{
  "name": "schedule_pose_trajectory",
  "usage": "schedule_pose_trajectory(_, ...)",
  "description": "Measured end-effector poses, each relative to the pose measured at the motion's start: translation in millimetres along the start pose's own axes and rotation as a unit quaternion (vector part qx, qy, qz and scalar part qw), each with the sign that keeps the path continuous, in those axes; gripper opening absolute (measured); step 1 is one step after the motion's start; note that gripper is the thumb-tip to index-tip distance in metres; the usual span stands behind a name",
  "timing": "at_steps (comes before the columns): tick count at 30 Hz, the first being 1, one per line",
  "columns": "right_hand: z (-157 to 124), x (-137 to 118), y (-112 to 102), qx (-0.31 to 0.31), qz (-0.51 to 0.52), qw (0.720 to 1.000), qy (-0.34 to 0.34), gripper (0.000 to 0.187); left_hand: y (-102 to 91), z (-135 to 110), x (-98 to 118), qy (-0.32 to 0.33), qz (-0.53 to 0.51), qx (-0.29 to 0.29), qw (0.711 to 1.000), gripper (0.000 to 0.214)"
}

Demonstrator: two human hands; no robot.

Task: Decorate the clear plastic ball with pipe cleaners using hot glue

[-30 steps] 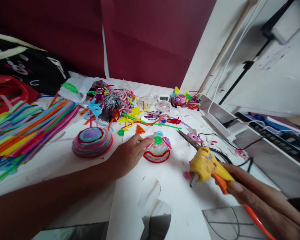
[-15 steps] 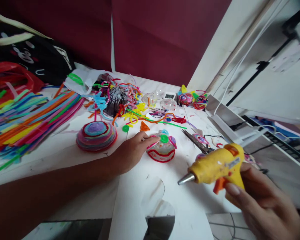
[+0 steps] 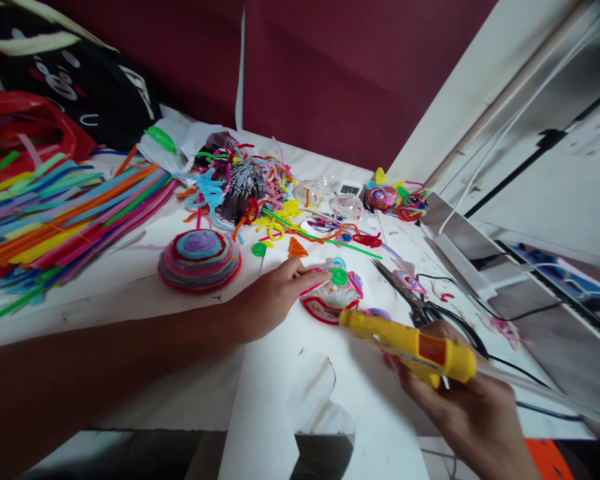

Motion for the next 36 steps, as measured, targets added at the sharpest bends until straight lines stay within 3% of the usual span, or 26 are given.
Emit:
schedule_pose_trajectory(6, 4, -4, 8, -0.023, -0.134, 0.991, 0.006, 0.021, 3.2, -1, -3, 0.020, 0.014, -0.007, 1.000, 0.032)
schedule_pose_trajectory(10, 6, -10, 13, -0.008, -0.198, 0.980, -0.015, 0.024, 5.0, -4, -3, 0.081, 0.080, -0.023, 0.993, 0.036)
schedule_pose_trajectory(13, 11, -19, 20, -0.008, -0.217, 0.974, -0.071, 0.021, 5.7, -6, -2, 0.112, 0.115, -0.029, 0.987, 0.041)
schedule_pose_trajectory(18, 15, -22, 31, -0.015, -0.285, 0.941, -0.179, 0.022, 5.3, -6, -3, 0.097, 0.097, -0.024, 0.990, 0.038)
schedule_pose_trajectory(26, 12, -22, 35, -0.016, -0.310, 0.921, -0.236, 0.025, 5.4, -6, -6, 0.112, 0.087, -0.023, 0.990, 0.038)
schedule_pose_trajectory(36, 11, -31, 38, -0.030, -0.298, 0.920, -0.254, 0.022, 6.9, -6, -6, 0.119, 0.110, -0.018, 0.987, 0.039)
Point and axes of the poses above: each hand's wrist, its own z-axis towards the middle knuckle, its own y-axis out of the palm, x = y × z, the point moved 5 cm from there along z, towards the middle knuckle, and after that the axes turned 3 degrees about x, right-handed, at the moved point
